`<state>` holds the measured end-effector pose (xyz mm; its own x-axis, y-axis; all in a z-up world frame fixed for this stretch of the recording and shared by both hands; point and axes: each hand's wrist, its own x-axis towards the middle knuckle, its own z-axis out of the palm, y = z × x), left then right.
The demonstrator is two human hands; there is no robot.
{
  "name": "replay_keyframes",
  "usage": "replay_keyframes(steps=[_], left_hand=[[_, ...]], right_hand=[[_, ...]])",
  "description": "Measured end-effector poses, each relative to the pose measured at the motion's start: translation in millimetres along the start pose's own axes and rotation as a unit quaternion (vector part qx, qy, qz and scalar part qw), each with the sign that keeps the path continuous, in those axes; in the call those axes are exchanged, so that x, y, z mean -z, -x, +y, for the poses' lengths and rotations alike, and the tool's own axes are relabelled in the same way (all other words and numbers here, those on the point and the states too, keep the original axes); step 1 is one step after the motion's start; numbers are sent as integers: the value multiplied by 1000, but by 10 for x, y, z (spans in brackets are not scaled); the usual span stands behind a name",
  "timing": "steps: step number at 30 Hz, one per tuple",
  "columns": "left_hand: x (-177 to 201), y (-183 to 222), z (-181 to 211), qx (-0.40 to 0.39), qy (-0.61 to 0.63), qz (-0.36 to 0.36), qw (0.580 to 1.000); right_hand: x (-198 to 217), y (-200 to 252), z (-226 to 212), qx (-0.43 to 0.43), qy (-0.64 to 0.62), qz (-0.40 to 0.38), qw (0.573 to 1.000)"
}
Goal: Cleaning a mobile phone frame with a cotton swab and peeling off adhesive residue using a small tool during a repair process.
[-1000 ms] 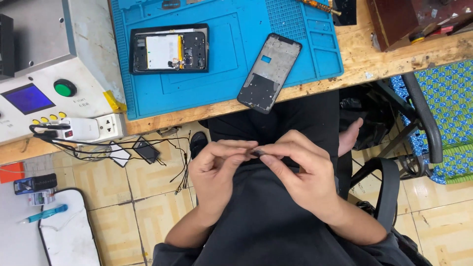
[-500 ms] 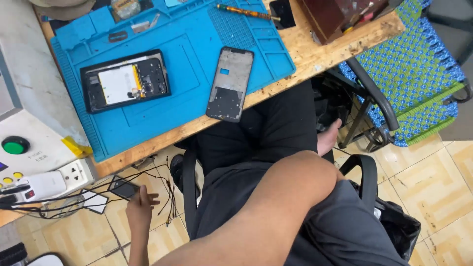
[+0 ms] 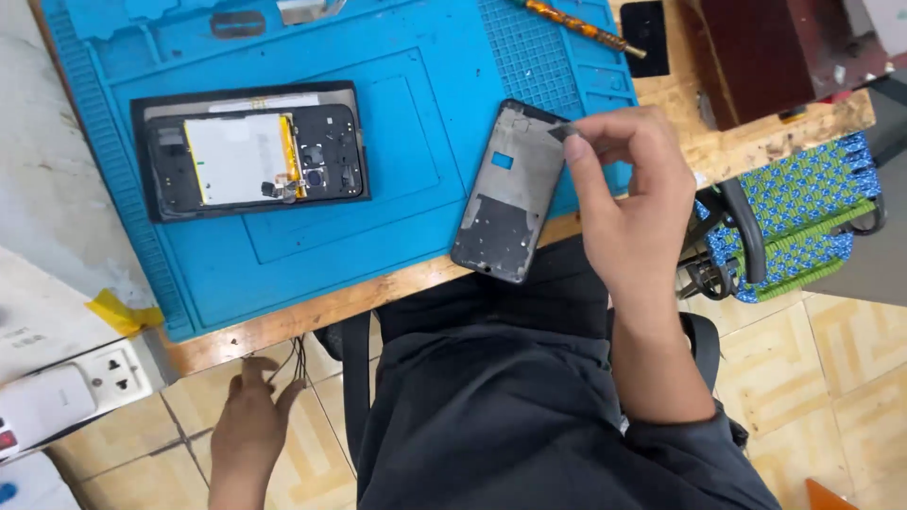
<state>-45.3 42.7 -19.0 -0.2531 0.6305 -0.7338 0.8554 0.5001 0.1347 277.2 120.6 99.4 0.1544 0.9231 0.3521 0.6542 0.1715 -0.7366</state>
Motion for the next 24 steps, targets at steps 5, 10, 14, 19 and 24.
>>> replay_keyframes(steps=[5, 10, 14, 19, 24], left_hand=[[175, 481, 883, -411, 86, 85, 903], [-38, 492, 1677, -544, 200, 378, 722], [-166, 468, 1931, -457, 191, 425, 758], [-104, 468, 2046, -458, 210, 405, 763], [-130, 442, 2013, -441, 173, 424, 772]], right_hand=[[-255, -204, 40, 28, 28, -31, 999], [-381, -270, 157, 29, 91, 8, 995], [-428, -277, 196, 4, 115, 7, 993], [-455, -292, 231, -9, 127, 4, 992], [-469, -327, 224, -8, 140, 1, 990]])
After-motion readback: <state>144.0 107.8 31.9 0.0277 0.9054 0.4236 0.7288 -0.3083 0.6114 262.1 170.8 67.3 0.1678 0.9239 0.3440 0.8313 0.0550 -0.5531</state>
